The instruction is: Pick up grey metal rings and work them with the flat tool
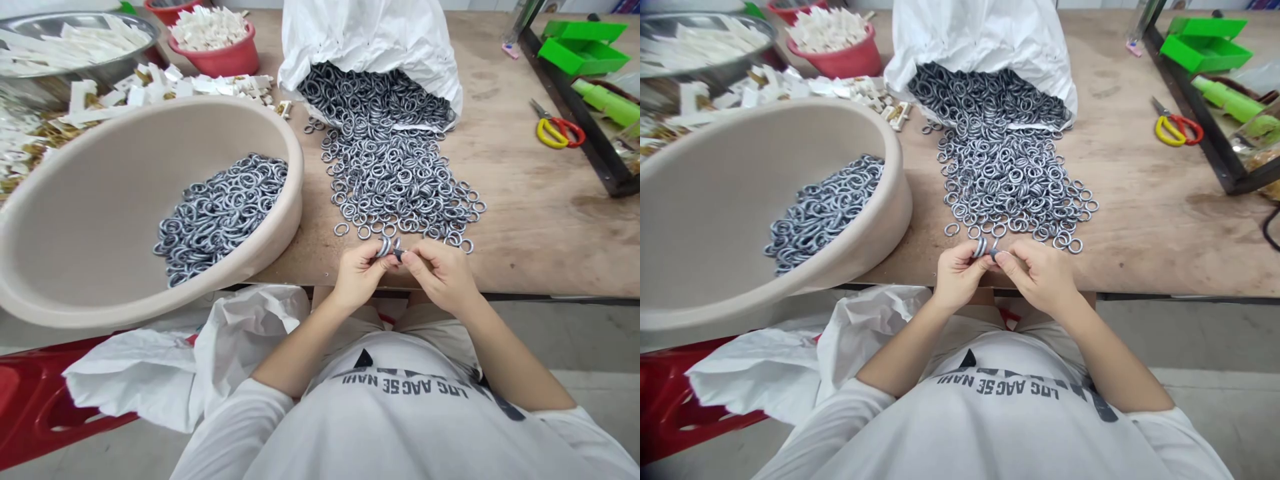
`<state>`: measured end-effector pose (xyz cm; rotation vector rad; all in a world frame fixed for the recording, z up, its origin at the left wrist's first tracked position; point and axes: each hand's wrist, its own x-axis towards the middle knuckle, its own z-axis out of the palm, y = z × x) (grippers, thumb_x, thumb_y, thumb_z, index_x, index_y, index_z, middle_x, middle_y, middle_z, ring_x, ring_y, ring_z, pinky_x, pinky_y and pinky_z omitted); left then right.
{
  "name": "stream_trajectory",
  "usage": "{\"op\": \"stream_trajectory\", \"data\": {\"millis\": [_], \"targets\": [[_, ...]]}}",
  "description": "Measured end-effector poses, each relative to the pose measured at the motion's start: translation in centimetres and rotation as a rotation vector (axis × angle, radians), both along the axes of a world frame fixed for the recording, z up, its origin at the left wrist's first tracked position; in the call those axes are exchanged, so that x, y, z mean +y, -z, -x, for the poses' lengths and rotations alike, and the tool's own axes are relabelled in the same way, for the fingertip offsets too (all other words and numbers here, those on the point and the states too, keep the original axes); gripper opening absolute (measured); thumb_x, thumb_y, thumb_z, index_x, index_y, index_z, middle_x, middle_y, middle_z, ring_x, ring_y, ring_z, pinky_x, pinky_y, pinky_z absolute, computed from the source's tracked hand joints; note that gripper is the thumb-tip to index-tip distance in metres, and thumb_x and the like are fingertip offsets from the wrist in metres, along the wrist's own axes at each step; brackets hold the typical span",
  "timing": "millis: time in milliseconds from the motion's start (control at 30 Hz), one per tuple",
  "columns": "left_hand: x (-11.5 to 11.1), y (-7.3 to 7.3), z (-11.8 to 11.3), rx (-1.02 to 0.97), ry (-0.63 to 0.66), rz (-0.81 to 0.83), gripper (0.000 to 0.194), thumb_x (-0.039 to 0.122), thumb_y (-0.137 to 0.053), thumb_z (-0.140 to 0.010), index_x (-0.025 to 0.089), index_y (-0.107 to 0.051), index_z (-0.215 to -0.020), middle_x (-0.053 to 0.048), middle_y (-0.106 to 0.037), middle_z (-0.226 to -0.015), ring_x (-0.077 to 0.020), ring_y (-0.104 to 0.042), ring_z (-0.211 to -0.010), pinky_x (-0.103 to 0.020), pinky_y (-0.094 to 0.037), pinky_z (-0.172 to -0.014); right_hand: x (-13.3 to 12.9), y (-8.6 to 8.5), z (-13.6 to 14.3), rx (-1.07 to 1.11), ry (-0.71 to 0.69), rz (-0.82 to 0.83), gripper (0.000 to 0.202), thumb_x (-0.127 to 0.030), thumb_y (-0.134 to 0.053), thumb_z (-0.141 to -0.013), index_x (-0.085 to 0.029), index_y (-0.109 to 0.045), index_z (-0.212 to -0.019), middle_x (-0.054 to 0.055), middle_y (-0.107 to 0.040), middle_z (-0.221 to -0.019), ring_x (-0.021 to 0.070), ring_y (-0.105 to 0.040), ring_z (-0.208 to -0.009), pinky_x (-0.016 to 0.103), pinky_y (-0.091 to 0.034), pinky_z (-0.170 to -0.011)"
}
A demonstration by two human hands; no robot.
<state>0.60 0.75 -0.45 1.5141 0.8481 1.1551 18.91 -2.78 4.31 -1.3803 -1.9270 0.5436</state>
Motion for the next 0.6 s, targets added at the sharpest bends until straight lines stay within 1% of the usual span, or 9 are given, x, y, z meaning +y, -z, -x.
{"op": "stream_trajectory", "data": {"millis": [100, 233, 367, 433, 500, 567, 600], "targets": [[-0.1, -0.2, 0.1, 0.046, -0.008, -0.044, 0.029, 0.047, -0.072, -0.085, 0.018, -0.071, -0.080, -0.001, -0.069, -0.072, -0.0150, -0.063, -0.067, -0.027, -0.050, -0.065, 0.2, 0.2, -0.2, -0.025, -0.005, 0.022, 0.035, -0.043, -0.051, -0.101, -0.021, -0.067, -0.080, 0.001, -0.063, -0.071, 0.0147, -0.055, -0.067, 0.029, -0.036, -0.065], [-0.1, -0.4, 0.1, 0.112, -0.032, -0.103, 0.032, 0.048, -0.073, -0.084, 0.017, -0.071, -0.075, -0.002, -0.067, -0.069, -0.0138, -0.058, -0.064, -0.026, -0.045, -0.063, 0.1, 0.0, -0.5, -0.048, -0.028, 0.047, 0.037, -0.044, -0.051, -0.101, -0.020, -0.067, -0.077, 0.000, -0.059, -0.066, 0.0136, -0.052, -0.063, 0.028, -0.033, -0.062], [0.1, -0.5, 0.1, 0.129, -0.037, -0.160, 0.034, 0.046, -0.073, -0.084, 0.016, -0.067, -0.070, 0.000, -0.063, -0.064, -0.0116, -0.053, -0.059, -0.025, -0.041, -0.059, -0.2, -0.3, -0.6, -0.055, -0.036, 0.047, 0.039, -0.044, -0.051, -0.101, -0.020, -0.065, -0.073, -0.001, -0.056, -0.064, 0.0126, -0.048, -0.060, 0.028, -0.031, -0.060], [0.1, -0.6, 0.1, 0.132, -0.029, -0.198, 0.033, 0.044, -0.072, -0.086, 0.016, -0.066, -0.069, 0.000, -0.063, -0.064, -0.0111, -0.053, -0.059, -0.024, -0.040, -0.058, -0.1, -0.2, -0.8, -0.057, -0.048, 0.060, 0.040, -0.045, -0.051, -0.100, -0.019, -0.065, -0.072, -0.001, -0.055, -0.063, 0.0124, -0.048, -0.059, 0.028, -0.031, -0.059], [0.0, -0.7, 0.2, 0.145, 0.000, -0.235, 0.030, 0.040, -0.073, -0.086, 0.016, -0.067, -0.070, -0.001, -0.066, -0.067, -0.0117, -0.056, -0.062, -0.024, -0.043, -0.061, 0.3, 0.1, -1.2, -0.060, 0.006, 0.077, 0.041, -0.047, -0.051, -0.100, -0.019, -0.066, -0.074, -0.001, -0.058, -0.063, 0.0128, -0.050, -0.059, 0.027, -0.032, -0.059], [-0.2, -0.8, 0.3, 0.141, 0.026, -0.240, 0.025, 0.038, -0.074, -0.085, 0.016, -0.069, -0.073, -0.003, -0.070, -0.072, -0.0129, -0.061, -0.066, -0.025, -0.046, -0.066, 1.0, 0.4, -1.6, -0.060, 0.135, 0.088, 0.042, -0.049, -0.049, -0.100, -0.019, -0.067, -0.077, 0.000, -0.061, -0.064, 0.0141, -0.053, -0.060, 0.028, -0.033, -0.060], [-0.3, -0.7, 0.3, 0.109, 0.018, -0.216, 0.023, 0.037, -0.074, -0.085, 0.016, -0.069, -0.075, -0.003, -0.070, -0.073, -0.0132, -0.063, -0.067, -0.025, -0.048, -0.067, 1.5, 0.5, -1.6, -0.065, 0.195, 0.085, 0.042, -0.050, -0.048, -0.101, -0.019, -0.068, -0.080, 0.002, -0.064, -0.067, 0.0152, -0.056, -0.062, 0.028, -0.034, -0.061]]}}
